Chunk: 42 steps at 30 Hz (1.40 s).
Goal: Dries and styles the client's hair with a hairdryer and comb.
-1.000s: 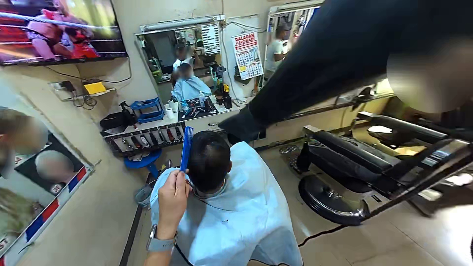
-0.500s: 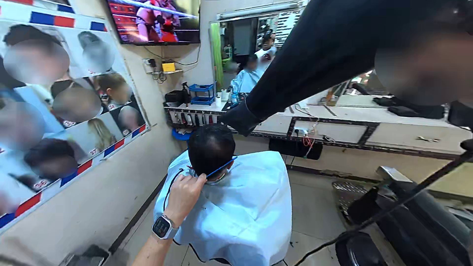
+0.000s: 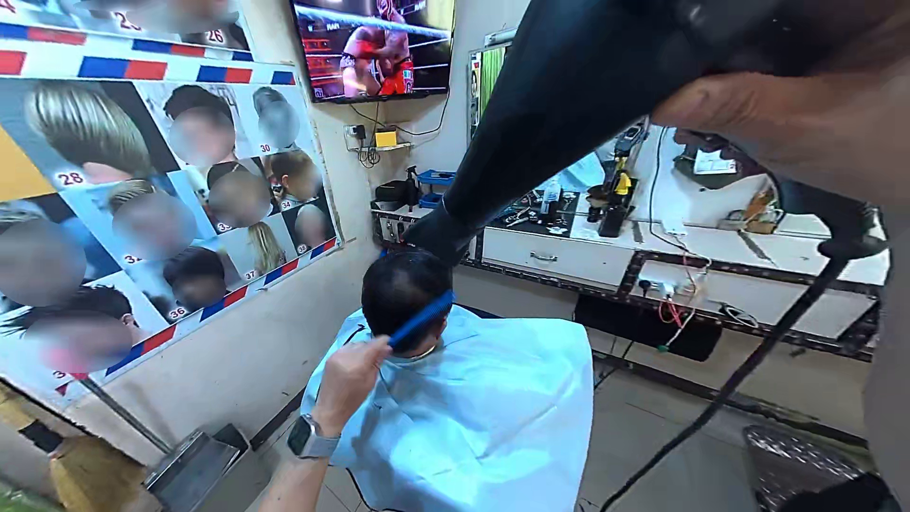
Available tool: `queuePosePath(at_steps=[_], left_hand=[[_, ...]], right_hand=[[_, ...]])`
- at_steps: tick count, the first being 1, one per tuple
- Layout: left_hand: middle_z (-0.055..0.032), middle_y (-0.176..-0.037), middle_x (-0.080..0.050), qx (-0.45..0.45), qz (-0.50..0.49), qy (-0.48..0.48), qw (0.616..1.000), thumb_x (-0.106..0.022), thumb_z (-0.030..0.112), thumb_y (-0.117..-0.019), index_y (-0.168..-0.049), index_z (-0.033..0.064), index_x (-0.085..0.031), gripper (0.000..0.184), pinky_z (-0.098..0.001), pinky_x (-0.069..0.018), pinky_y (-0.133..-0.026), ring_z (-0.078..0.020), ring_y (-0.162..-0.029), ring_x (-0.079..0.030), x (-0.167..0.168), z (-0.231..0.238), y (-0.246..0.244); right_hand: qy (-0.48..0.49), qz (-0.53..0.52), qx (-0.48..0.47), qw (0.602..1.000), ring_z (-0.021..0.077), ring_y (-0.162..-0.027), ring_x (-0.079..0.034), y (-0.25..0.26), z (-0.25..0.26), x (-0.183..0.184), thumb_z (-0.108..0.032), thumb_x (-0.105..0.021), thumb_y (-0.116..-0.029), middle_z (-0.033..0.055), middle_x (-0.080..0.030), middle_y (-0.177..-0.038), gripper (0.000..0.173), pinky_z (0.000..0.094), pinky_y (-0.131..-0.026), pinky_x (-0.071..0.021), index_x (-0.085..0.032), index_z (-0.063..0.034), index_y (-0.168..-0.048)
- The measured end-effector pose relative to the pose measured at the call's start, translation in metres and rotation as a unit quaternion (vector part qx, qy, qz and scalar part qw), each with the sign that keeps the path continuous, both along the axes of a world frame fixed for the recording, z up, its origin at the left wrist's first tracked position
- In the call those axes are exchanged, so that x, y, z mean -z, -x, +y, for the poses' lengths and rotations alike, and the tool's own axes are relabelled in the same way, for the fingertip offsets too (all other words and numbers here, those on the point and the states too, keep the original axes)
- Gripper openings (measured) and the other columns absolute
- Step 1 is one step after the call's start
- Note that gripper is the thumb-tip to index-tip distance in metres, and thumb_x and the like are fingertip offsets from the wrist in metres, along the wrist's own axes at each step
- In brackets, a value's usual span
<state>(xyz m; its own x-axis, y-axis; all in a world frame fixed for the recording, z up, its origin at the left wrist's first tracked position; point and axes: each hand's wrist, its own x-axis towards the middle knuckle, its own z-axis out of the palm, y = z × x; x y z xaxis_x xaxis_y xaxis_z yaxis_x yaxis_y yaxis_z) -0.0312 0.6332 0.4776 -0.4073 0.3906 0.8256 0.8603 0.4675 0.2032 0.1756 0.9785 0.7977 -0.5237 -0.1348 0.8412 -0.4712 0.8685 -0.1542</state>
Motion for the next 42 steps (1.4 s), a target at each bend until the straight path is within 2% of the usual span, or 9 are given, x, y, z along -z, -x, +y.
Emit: queuePosePath(at_steps=[3, 6, 10, 14, 19, 22, 31, 37, 42], left_hand=[[0.0000, -0.066, -0.064, 0.029, -0.220, -0.163, 0.961, -0.046, 0.023, -0.1096, -0.112, 0.0008, -0.070, 0.033, -0.0286, -0.0578, -0.058, -0.0078, -0.056, -0.063, -0.069, 0.003, 0.006], [0.0013, -0.058, -0.059, 0.077, -0.339, -0.130, 0.928, -0.048, 0.024, -0.1096, -0.108, 0.0026, -0.073, 0.033, -0.0272, -0.0541, -0.054, -0.0077, -0.049, -0.056, -0.100, 0.007, 0.014], [0.0005, -0.069, -0.068, -0.007, -0.142, 0.061, 0.988, -0.046, 0.037, -0.1094, -0.112, 0.0129, -0.075, 0.038, -0.0355, -0.0577, -0.056, -0.0111, -0.057, -0.065, -0.078, 0.015, -0.011], [-0.0041, -0.064, -0.064, -0.059, 0.034, 0.198, 0.978, -0.050, 0.035, -0.1076, -0.104, 0.0152, -0.074, 0.031, -0.0439, -0.0536, -0.050, -0.0224, -0.056, -0.066, -0.059, 0.025, -0.035], [-0.0040, -0.072, -0.067, -0.101, -0.206, -0.026, 0.973, -0.049, 0.028, -0.1089, -0.111, 0.0052, -0.072, 0.032, -0.0355, -0.0580, -0.058, -0.0126, -0.059, -0.064, -0.119, 0.027, -0.023], [-0.0015, -0.058, -0.053, -0.107, -0.348, -0.085, 0.927, -0.046, 0.029, -0.1107, -0.107, 0.0032, -0.071, 0.036, -0.0251, -0.0404, -0.045, -0.0082, -0.045, -0.044, -0.138, 0.034, -0.016], [-0.0043, -0.078, -0.071, -0.255, -0.221, 0.220, 0.915, -0.049, 0.042, -0.1079, -0.114, 0.0188, -0.074, 0.034, -0.0510, -0.0568, -0.067, -0.0216, -0.070, -0.069, -0.107, 0.094, -0.092], [-0.0069, -0.071, -0.064, -0.319, -0.277, -0.068, 0.904, -0.046, 0.032, -0.1107, -0.111, 0.0069, -0.071, 0.036, -0.0417, -0.0551, -0.058, -0.0189, -0.057, -0.061, -0.157, 0.096, -0.051], [-0.0051, -0.064, -0.059, -0.251, -0.378, -0.007, 0.891, -0.048, 0.028, -0.1099, -0.108, 0.0055, -0.073, 0.034, -0.0315, -0.0472, -0.050, -0.0131, -0.049, -0.051, -0.164, 0.096, -0.043]], right_hand=[[0.033, -0.006, -0.010, 0.999, -0.0083, -0.058, -0.057, 0.017, 0.013, -0.010, -0.061, -0.070, -0.0904, -0.0185, -0.063, -0.077, 0.033, 0.0130, -0.046, -0.0474, -0.068, -0.0293, -0.098], [0.064, -0.008, 0.015, 0.998, -0.0073, -0.058, -0.056, 0.031, 0.029, -0.015, -0.064, -0.071, -0.0876, -0.0170, -0.063, -0.078, 0.037, 0.0141, -0.047, -0.0462, -0.068, -0.0287, -0.098], [0.087, -0.012, -0.041, 0.995, -0.0048, -0.058, -0.059, 0.053, 0.063, -0.012, -0.059, -0.071, -0.0914, -0.0166, -0.064, -0.077, 0.033, 0.0151, -0.047, -0.0513, -0.068, -0.0271, -0.099], [0.087, -0.025, -0.089, 0.992, -0.0034, -0.055, -0.058, 0.087, 0.098, -0.010, -0.060, -0.070, -0.0915, -0.0149, -0.064, -0.075, 0.032, 0.0163, -0.044, -0.0492, -0.068, -0.0288, -0.097], [0.078, -0.045, -0.169, 0.981, -0.0033, -0.054, -0.057, 0.143, 0.134, -0.012, -0.059, -0.069, -0.0927, -0.0144, -0.064, -0.075, 0.031, 0.0170, -0.043, -0.0482, -0.068, -0.0290, -0.098], [0.103, -0.065, -0.186, 0.975, -0.0016, -0.052, -0.057, 0.162, 0.148, -0.005, -0.063, -0.065, -0.0935, -0.0134, -0.063, -0.073, 0.037, 0.0193, -0.042, -0.0490, -0.067, -0.0270, -0.098], [0.099, -0.091, -0.250, 0.959, 0.0003, -0.054, -0.059, 0.216, 0.199, 0.006, -0.066, -0.067, -0.0903, -0.0113, -0.064, -0.077, 0.044, 0.0233, -0.044, -0.0517, -0.069, -0.0245, -0.105], [0.117, -0.100, -0.252, 0.955, 0.0021, -0.057, -0.060, 0.248, 0.190, 0.013, -0.071, -0.064, -0.0883, -0.0093, -0.064, -0.077, 0.051, 0.0272, -0.050, -0.0533, -0.069, -0.0223, -0.103], [0.145, -0.128, -0.272, 0.943, 0.0000, -0.055, -0.059, 0.267, 0.197, 0.025, -0.064, -0.062, -0.0932, -0.0111, -0.063, -0.074, 0.043, 0.0235, -0.049, -0.0529, -0.068, -0.0221, -0.102]])
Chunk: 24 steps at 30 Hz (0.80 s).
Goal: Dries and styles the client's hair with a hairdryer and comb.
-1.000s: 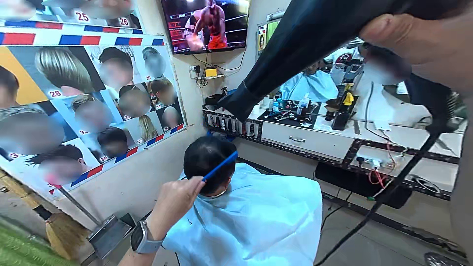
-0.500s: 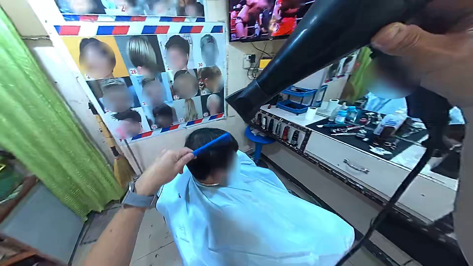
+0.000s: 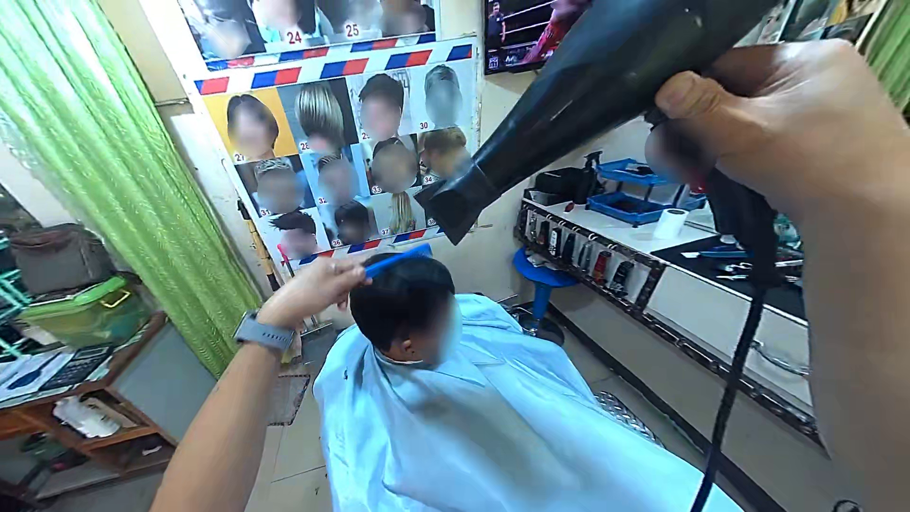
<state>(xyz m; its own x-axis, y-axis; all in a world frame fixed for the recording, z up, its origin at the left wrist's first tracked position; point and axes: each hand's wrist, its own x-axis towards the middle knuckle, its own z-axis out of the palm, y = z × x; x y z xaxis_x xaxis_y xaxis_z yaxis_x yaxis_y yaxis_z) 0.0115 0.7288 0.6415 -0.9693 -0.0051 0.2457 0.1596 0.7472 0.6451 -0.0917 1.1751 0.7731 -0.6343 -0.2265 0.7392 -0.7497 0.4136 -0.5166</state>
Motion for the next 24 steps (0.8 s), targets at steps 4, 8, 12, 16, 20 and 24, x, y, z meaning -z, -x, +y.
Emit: queuePosePath(at_steps=[4, 8, 12, 16, 20, 24], left_hand=[[0.0034, -0.071, -0.065, 0.075, -0.079, 0.127, 0.986, -0.052, 0.035, -0.1072, -0.106, 0.0182, -0.077, 0.030, -0.0289, -0.0515, -0.055, -0.0068, -0.056, -0.057, 0.005, 0.011, -0.032], [-0.0012, -0.070, -0.064, 0.013, -0.028, 0.043, 0.999, -0.050, 0.027, -0.1077, -0.103, 0.0099, -0.074, 0.030, -0.0297, -0.0496, -0.054, -0.0101, -0.055, -0.055, -0.017, 0.022, -0.018], [-0.0047, -0.062, -0.059, -0.123, -0.014, 0.051, 0.991, -0.047, 0.029, -0.1104, -0.101, 0.0058, -0.072, 0.035, -0.0325, -0.0490, -0.051, -0.0140, -0.049, -0.053, -0.024, 0.027, 0.015], [-0.0007, -0.068, -0.065, -0.098, -0.038, 0.129, 0.986, -0.052, 0.030, -0.1076, -0.104, 0.0134, -0.075, 0.028, -0.0329, -0.0522, -0.051, -0.0119, -0.052, -0.057, -0.007, 0.063, -0.024], [0.0043, -0.074, -0.069, -0.133, -0.029, 0.160, 0.978, -0.050, 0.039, -0.1074, -0.103, 0.0127, -0.074, 0.036, -0.0297, -0.0581, -0.061, -0.0049, -0.062, -0.065, 0.033, 0.142, -0.061], [-0.0015, -0.092, -0.073, -0.336, 0.212, 0.177, 0.900, -0.050, 0.029, -0.1083, -0.114, 0.0080, -0.076, 0.033, -0.0289, -0.0577, -0.082, -0.0078, -0.084, -0.068, 0.093, 0.226, -0.034]], right_hand=[[0.041, -0.020, -0.019, 0.999, -0.0007, -0.056, -0.060, 0.023, 0.022, 0.012, -0.060, -0.066, -0.0922, -0.0127, -0.063, -0.075, 0.038, 0.0221, -0.049, -0.0536, -0.068, -0.0229, -0.102], [0.068, -0.039, -0.052, 0.996, -0.0012, -0.057, -0.061, 0.050, 0.022, 0.023, -0.055, -0.063, -0.0967, -0.0140, -0.063, -0.074, 0.033, 0.0208, -0.051, -0.0545, -0.067, -0.0227, -0.100], [0.085, -0.081, -0.100, 0.988, 0.0006, -0.056, -0.060, 0.084, 0.015, 0.035, -0.051, -0.062, -0.0987, -0.0113, -0.063, -0.074, 0.033, 0.0211, -0.050, -0.0541, -0.067, -0.0191, -0.103], [0.093, -0.115, -0.137, 0.980, 0.0012, -0.055, -0.059, 0.132, 0.023, 0.057, -0.058, -0.064, -0.0951, -0.0105, -0.065, -0.074, 0.040, 0.0225, -0.049, -0.0528, -0.069, -0.0197, -0.102], [0.011, -0.184, -0.098, 0.978, 0.0084, -0.059, -0.062, 0.151, 0.029, 0.061, -0.033, -0.037, -0.1126, -0.0009, -0.063, -0.078, 0.038, 0.0273, -0.056, -0.0575, -0.062, -0.0049, -0.110], [0.125, -0.208, -0.242, 0.939, 0.0054, -0.053, -0.059, 0.225, 0.036, 0.117, -0.053, -0.058, -0.1013, -0.0043, -0.064, -0.073, 0.041, 0.0249, -0.047, -0.0521, -0.067, -0.0126, -0.107]])
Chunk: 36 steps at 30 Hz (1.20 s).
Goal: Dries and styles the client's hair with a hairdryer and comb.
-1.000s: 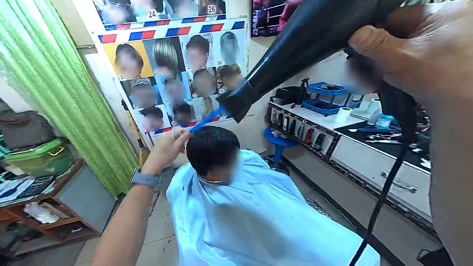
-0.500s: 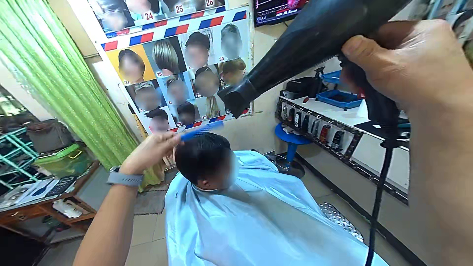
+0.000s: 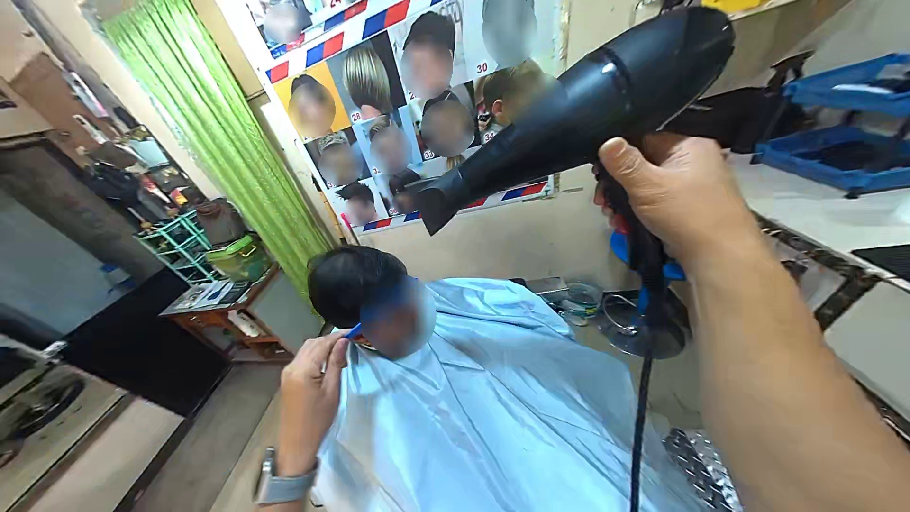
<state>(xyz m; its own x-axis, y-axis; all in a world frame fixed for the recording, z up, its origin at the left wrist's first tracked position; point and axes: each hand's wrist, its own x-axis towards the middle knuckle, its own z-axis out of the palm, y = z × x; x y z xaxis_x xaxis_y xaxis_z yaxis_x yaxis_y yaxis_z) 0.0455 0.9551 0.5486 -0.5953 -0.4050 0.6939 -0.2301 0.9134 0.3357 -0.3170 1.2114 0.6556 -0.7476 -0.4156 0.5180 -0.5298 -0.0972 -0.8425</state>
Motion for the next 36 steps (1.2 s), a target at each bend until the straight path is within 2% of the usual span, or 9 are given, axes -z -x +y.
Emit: queuePosePath(at_steps=[4, 8, 14, 17, 22, 27, 30, 34, 36], left_hand=[[-0.0082, -0.101, -0.075, -0.104, 0.023, 0.121, 0.987, -0.057, 0.027, -0.1050, -0.120, 0.0120, -0.077, 0.029, -0.0466, -0.0526, -0.096, -0.0257, -0.104, -0.068, 0.035, 0.028, 0.059], [-0.0084, -0.098, -0.075, -0.208, -0.015, 0.219, 0.953, -0.059, 0.031, -0.1034, -0.120, 0.0165, -0.078, 0.029, -0.0506, -0.0497, -0.095, -0.0302, -0.106, -0.068, 0.031, 0.021, 0.078], [-0.0142, -0.096, -0.074, -0.317, 0.085, 0.235, 0.915, -0.058, 0.026, -0.1055, -0.118, 0.0068, -0.077, 0.030, -0.0499, -0.0472, -0.093, -0.0324, -0.102, -0.066, 0.001, 0.030, 0.049], [-0.0157, -0.099, -0.074, -0.299, 0.030, 0.217, 0.929, -0.059, 0.025, -0.1042, -0.121, 0.0062, -0.076, 0.030, -0.0550, -0.0491, -0.094, -0.0362, -0.103, -0.067, 0.000, 0.059, 0.070], [-0.0050, -0.091, -0.075, -0.280, -0.092, 0.289, 0.911, -0.062, 0.030, -0.1018, -0.114, 0.0184, -0.079, 0.024, -0.0498, -0.0485, -0.095, -0.0275, -0.101, -0.069, 0.010, 0.043, 0.122], [-0.0128, -0.096, -0.075, -0.381, -0.021, 0.277, 0.882, -0.057, 0.030, -0.1046, -0.118, 0.0135, -0.078, 0.029, -0.0574, -0.0469, -0.095, -0.0355, -0.105, -0.067, -0.031, 0.040, 0.092], [-0.0146, -0.095, -0.075, -0.358, -0.038, 0.260, 0.896, -0.057, 0.028, -0.1048, -0.119, 0.0092, -0.077, 0.031, -0.0566, -0.0480, -0.093, -0.0369, -0.104, -0.067, -0.021, 0.064, 0.104], [-0.0040, -0.088, -0.075, -0.322, -0.088, 0.300, 0.894, -0.062, 0.032, -0.1020, -0.115, 0.0196, -0.080, 0.025, -0.0471, -0.0483, -0.093, -0.0266, -0.099, -0.068, 0.008, 0.050, 0.133], [-0.0062, -0.092, -0.076, -0.346, -0.085, 0.300, 0.885, -0.061, 0.031, -0.1024, -0.116, 0.0194, -0.079, 0.026, -0.0518, -0.0495, -0.093, -0.0295, -0.102, -0.069, 0.001, 0.039, 0.124]], right_hand=[[0.001, -0.107, -0.046, 0.993, 0.0099, -0.053, -0.060, 0.028, -0.014, 0.029, -0.060, -0.055, -0.1003, -0.0017, -0.065, -0.072, 0.051, 0.0299, -0.050, -0.0555, -0.068, -0.0111, -0.108], [-0.001, -0.175, -0.085, 0.981, 0.0099, -0.055, -0.061, 0.052, -0.032, 0.063, -0.057, -0.057, -0.1003, 0.0007, -0.065, -0.074, 0.050, 0.0276, -0.051, -0.0547, -0.066, -0.0100, -0.112], [-0.008, -0.247, -0.120, 0.962, 0.0101, -0.053, -0.060, 0.083, -0.056, 0.110, -0.057, -0.056, -0.1006, 0.0025, -0.064, -0.073, 0.051, 0.0264, -0.048, -0.0528, -0.067, -0.0090, -0.111], [-0.023, -0.271, -0.122, 0.955, 0.0118, -0.055, -0.061, 0.094, -0.072, 0.128, -0.062, -0.054, -0.0992, 0.0031, -0.065, -0.075, 0.056, 0.0286, -0.051, -0.0544, -0.067, -0.0087, -0.110], [-0.033, -0.307, -0.157, 0.938, 0.0100, -0.053, -0.059, 0.101, -0.098, 0.147, -0.065, -0.053, -0.0987, 0.0020, -0.064, -0.074, 0.058, 0.0268, -0.049, -0.0521, -0.066, -0.0094, -0.109], [-0.035, -0.332, -0.182, 0.925, 0.0108, -0.053, -0.059, 0.109, -0.112, 0.160, -0.065, -0.051, -0.0997, 0.0031, -0.064, -0.074, 0.059, 0.0271, -0.049, -0.0520, -0.065, -0.0083, -0.111], [-0.036, -0.338, -0.179, 0.923, 0.0120, -0.052, -0.058, 0.113, -0.119, 0.167, -0.065, -0.052, -0.0989, 0.0040, -0.065, -0.074, 0.060, 0.0291, -0.049, -0.0520, -0.066, -0.0077, -0.108], [-0.039, -0.348, -0.210, 0.913, 0.0097, -0.050, -0.057, 0.113, -0.129, 0.176, -0.069, -0.050, -0.0978, 0.0012, -0.063, -0.071, 0.062, 0.0258, -0.047, -0.0506, -0.066, -0.0098, -0.107], [-0.043, -0.345, -0.206, 0.915, 0.0102, -0.049, -0.057, 0.111, -0.131, 0.176, -0.068, -0.054, -0.0968, 0.0013, -0.062, -0.070, 0.060, 0.0269, -0.046, -0.0509, -0.065, -0.0100, -0.107]])
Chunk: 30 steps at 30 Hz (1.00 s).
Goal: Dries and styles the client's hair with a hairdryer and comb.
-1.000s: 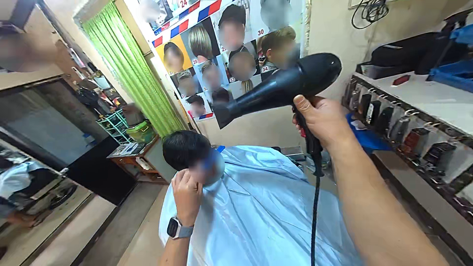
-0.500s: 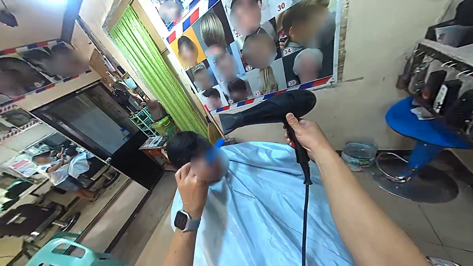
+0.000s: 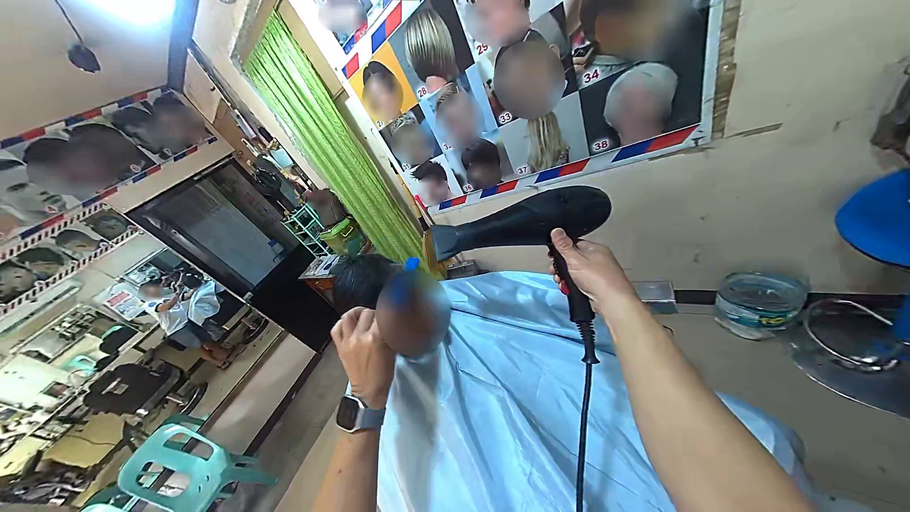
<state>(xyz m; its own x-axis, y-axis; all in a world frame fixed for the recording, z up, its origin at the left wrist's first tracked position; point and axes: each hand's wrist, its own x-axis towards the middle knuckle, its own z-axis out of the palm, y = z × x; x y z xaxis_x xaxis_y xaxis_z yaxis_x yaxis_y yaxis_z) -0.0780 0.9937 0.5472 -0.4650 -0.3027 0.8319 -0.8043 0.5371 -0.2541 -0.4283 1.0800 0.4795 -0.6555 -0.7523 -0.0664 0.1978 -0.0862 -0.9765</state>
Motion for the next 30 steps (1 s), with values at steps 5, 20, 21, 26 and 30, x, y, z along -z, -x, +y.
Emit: queuePosePath(at_steps=[5, 20, 21, 26, 30], left_hand=[[-0.0131, -0.094, -0.074, -0.025, 0.092, 0.002, 0.995, -0.059, 0.028, -0.1043, -0.120, 0.0106, -0.077, 0.030, -0.0556, -0.0455, -0.090, -0.0362, -0.102, -0.065, -0.007, 0.011, -0.024], [-0.0043, -0.097, -0.074, 0.049, 0.106, -0.042, 0.992, -0.063, 0.028, -0.1019, -0.122, 0.0181, -0.077, 0.027, -0.0506, -0.0423, -0.097, -0.0279, -0.108, -0.063, 0.040, 0.000, -0.014], [-0.0035, -0.097, -0.074, 0.050, 0.110, -0.036, 0.992, -0.062, 0.029, -0.1019, -0.121, 0.0190, -0.078, 0.027, -0.0502, -0.0419, -0.096, -0.0276, -0.108, -0.062, 0.043, -0.008, -0.016], [-0.0105, -0.098, -0.071, 0.051, 0.221, -0.036, 0.973, -0.059, 0.027, -0.1046, -0.125, 0.0091, -0.075, 0.032, -0.0502, -0.0409, -0.095, -0.0293, -0.105, -0.060, 0.033, -0.017, -0.037], [-0.0071, -0.098, -0.075, 0.093, 0.143, -0.058, 0.984, -0.062, 0.026, -0.1018, -0.122, 0.0162, -0.077, 0.027, -0.0543, -0.0420, -0.097, -0.0303, -0.108, -0.063, 0.038, -0.019, -0.033]], right_hand=[[0.007, -0.013, -0.015, 1.000, 0.0107, -0.052, -0.058, 0.004, -0.001, 0.006, -0.065, -0.050, -0.0999, 0.0025, -0.063, -0.071, 0.059, 0.0264, -0.048, -0.0515, -0.065, -0.0087, -0.109], [0.022, 0.072, 0.003, 0.997, 0.0120, -0.051, -0.059, -0.017, 0.008, -0.010, -0.058, -0.056, -0.1002, 0.0032, -0.064, -0.071, 0.050, 0.0289, -0.047, -0.0532, -0.066, -0.0105, -0.110], [0.029, 0.081, 0.003, 0.996, 0.0120, -0.050, -0.059, -0.020, 0.010, -0.013, -0.057, -0.057, -0.1000, 0.0030, -0.064, -0.071, 0.048, 0.0286, -0.047, -0.0530, -0.066, -0.0110, -0.110], [0.041, 0.148, 0.027, 0.988, 0.0133, -0.053, -0.061, -0.030, 0.026, -0.025, -0.060, -0.059, -0.0976, 0.0030, -0.065, -0.072, 0.050, 0.0321, -0.049, -0.0544, -0.068, -0.0131, -0.110], [0.050, 0.157, 0.026, 0.986, 0.0105, -0.053, -0.060, -0.041, 0.041, -0.042, -0.060, -0.057, -0.0987, 0.0008, -0.064, -0.073, 0.049, 0.0288, -0.049, -0.0544, -0.066, -0.0135, -0.111]])
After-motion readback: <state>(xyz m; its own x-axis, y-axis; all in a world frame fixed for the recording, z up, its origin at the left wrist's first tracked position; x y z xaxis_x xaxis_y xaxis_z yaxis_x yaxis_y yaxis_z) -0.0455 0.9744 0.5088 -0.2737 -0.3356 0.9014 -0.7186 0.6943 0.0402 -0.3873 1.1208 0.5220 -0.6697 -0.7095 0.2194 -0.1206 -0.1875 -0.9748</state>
